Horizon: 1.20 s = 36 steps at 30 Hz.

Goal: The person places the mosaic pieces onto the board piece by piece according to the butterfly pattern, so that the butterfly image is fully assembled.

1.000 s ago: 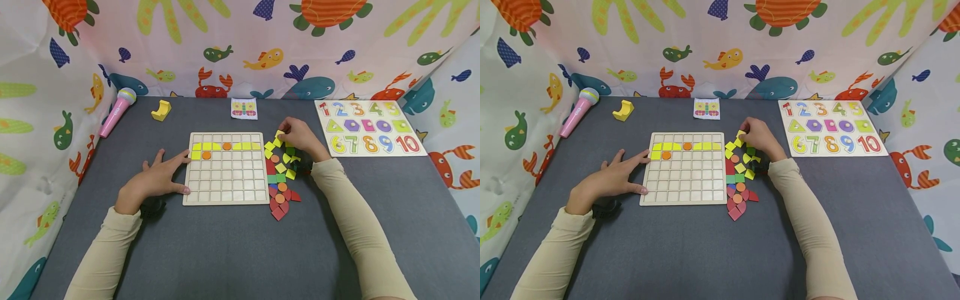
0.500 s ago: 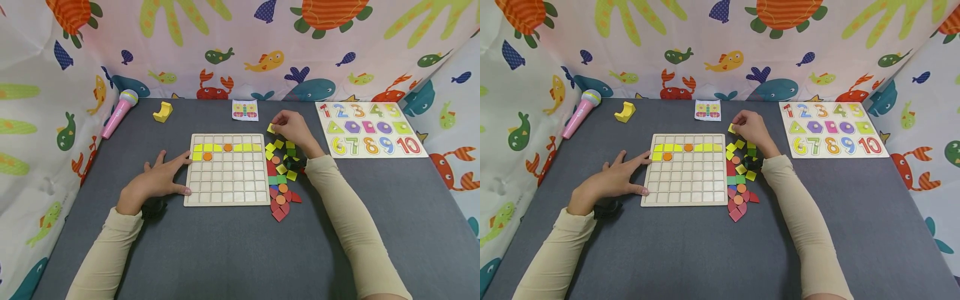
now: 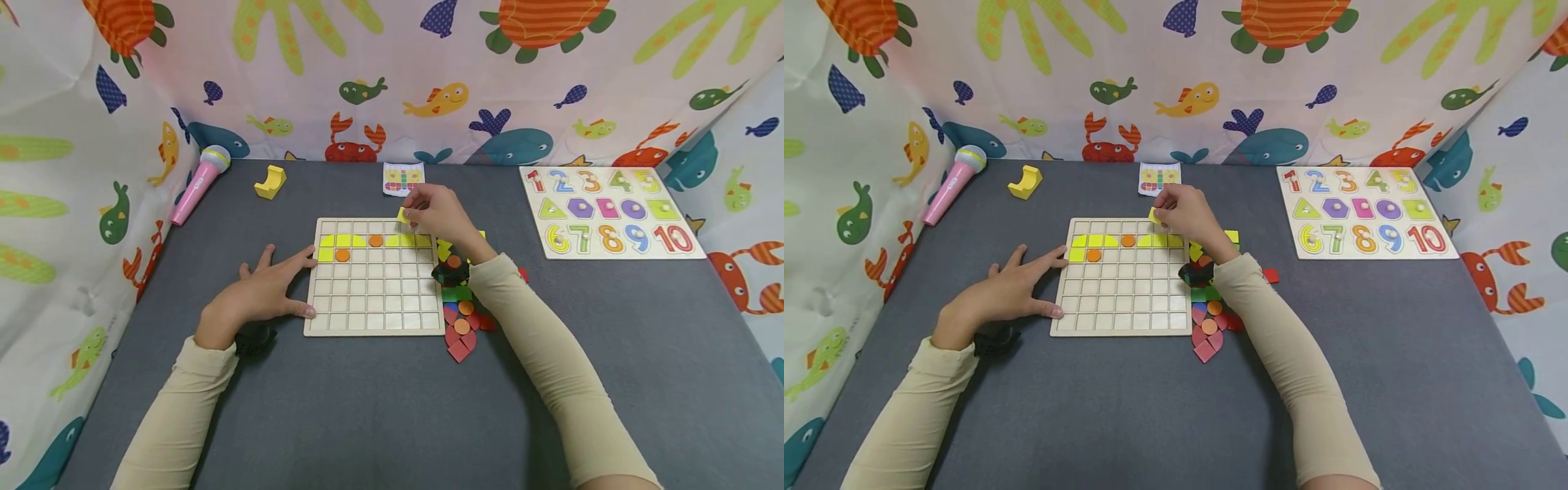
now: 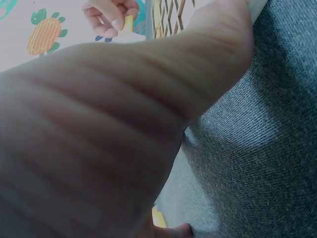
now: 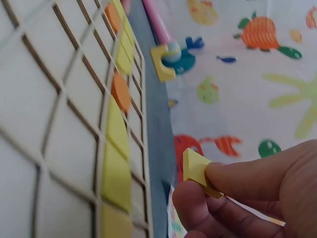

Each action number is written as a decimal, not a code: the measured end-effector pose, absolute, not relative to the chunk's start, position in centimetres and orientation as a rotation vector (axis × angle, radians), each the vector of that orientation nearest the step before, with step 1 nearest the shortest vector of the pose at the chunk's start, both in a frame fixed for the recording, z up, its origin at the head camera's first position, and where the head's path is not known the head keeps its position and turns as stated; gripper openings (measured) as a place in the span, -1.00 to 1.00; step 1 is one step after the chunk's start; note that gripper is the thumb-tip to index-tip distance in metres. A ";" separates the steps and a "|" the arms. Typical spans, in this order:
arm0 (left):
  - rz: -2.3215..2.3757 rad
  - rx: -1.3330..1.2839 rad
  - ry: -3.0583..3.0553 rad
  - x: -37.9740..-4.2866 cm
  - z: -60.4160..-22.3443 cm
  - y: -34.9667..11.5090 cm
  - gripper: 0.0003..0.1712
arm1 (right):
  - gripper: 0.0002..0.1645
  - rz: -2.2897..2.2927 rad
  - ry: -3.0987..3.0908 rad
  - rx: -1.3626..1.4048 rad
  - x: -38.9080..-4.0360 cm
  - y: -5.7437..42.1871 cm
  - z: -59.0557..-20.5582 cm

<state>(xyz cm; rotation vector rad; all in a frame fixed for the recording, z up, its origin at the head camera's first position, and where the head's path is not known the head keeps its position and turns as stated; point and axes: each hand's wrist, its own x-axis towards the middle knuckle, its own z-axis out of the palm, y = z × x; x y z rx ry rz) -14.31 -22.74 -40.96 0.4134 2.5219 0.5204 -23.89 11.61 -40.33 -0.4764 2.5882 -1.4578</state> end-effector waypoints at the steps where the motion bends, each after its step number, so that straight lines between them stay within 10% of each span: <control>1: 0.520 0.416 2.524 -14.3 -41.0 -22.7 0.33 | -0.89 -1.456 2.574 -0.490 -23.8 11.2 -40.4; 36: 0.495 0.421 2.546 -14.4 -41.2 -22.7 0.37 | -0.90 -0.990 2.545 -1.010 -21.4 4.3 -41.6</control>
